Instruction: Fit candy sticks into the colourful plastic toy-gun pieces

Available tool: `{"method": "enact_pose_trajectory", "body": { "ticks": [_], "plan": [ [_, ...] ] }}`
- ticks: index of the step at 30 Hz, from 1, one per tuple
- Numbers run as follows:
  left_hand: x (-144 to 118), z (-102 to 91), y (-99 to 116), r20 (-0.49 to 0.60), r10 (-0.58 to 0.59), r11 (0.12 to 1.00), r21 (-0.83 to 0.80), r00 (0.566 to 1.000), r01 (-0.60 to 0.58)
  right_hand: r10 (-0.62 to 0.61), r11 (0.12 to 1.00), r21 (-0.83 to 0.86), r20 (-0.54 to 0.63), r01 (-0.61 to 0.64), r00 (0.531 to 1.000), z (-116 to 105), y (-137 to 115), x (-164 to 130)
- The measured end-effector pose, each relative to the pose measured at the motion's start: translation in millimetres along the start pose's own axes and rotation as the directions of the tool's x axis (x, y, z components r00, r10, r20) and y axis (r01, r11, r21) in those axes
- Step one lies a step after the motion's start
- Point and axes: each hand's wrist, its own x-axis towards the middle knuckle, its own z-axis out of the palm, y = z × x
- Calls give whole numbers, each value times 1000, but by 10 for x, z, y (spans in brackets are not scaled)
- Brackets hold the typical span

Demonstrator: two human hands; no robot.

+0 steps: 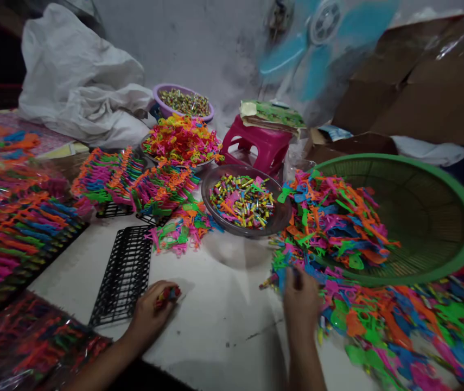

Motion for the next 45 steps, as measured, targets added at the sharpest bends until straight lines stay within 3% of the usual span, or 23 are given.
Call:
{"method": "enact_pose_trajectory", "body": {
  "ticks": [1,3,5,7,9,12,14,17,20,23,25,26,29,32,35,38,42,45],
  "plan": [
    [-15,-33,-52,-17,3,999,38,1000,-2,-169,979,129,101,156,980,174,-195,-28],
    [-40,-60,-129,-41,4,996,88,999,0,-482,861,313,247,402,840,592,-674,-66],
    [-48,-55,-178,-45,11,994,113,999,-6,-643,755,392,285,526,711,1015,-1157,-22],
    [-36,-44,-211,-57,34,992,120,998,-27,-695,715,403,327,571,640,1368,-1538,97],
    [-9,-41,-231,-95,59,992,118,994,-47,-691,722,385,387,574,610,1620,-1774,218],
    [33,-43,-239,-159,67,990,132,985,-46,-622,782,325,445,531,644,1793,-1883,208],
    [51,-39,-233,-180,57,987,160,982,-28,-577,816,285,455,503,679,1764,-1841,21],
    [60,-29,-215,-169,62,981,194,984,-28,-521,853,258,457,453,721,1539,-1681,-407],
    [66,-28,-205,-128,87,979,193,988,-61,-516,849,378,437,370,737,1233,-1449,-709],
    [75,-31,-210,-121,105,982,172,987,-83,-417,837,508,354,202,837,1014,-1149,-720],
    [75,-33,-214,-120,121,983,152,985,-102,-289,879,462,324,116,901,946,-946,-642],
    [70,-36,-212,-120,131,983,144,984,-113,-250,909,404,327,104,911,928,-861,-608],
    [26,-54,-177,-128,181,980,112,975,-167,-250,951,274,398,145,883,894,-730,-591],
    [-57,-47,-84,-110,197,980,5,974,-198,-255,938,334,478,94,841,848,-752,-677],
    [-129,20,56,-79,-23,990,-143,997,11,-172,944,331,491,0,854,808,-808,-774],
    [-147,113,199,-32,-252,932,-279,967,233,-145,919,390,477,-61,867,781,-843,-855],
    [-116,199,306,36,-404,824,-420,914,381,-184,740,606,598,-291,780,654,-885,-977],
    [-109,245,297,67,-426,782,-474,902,404,-273,714,647,609,-268,744,491,-932,-1075]
  ]
}}
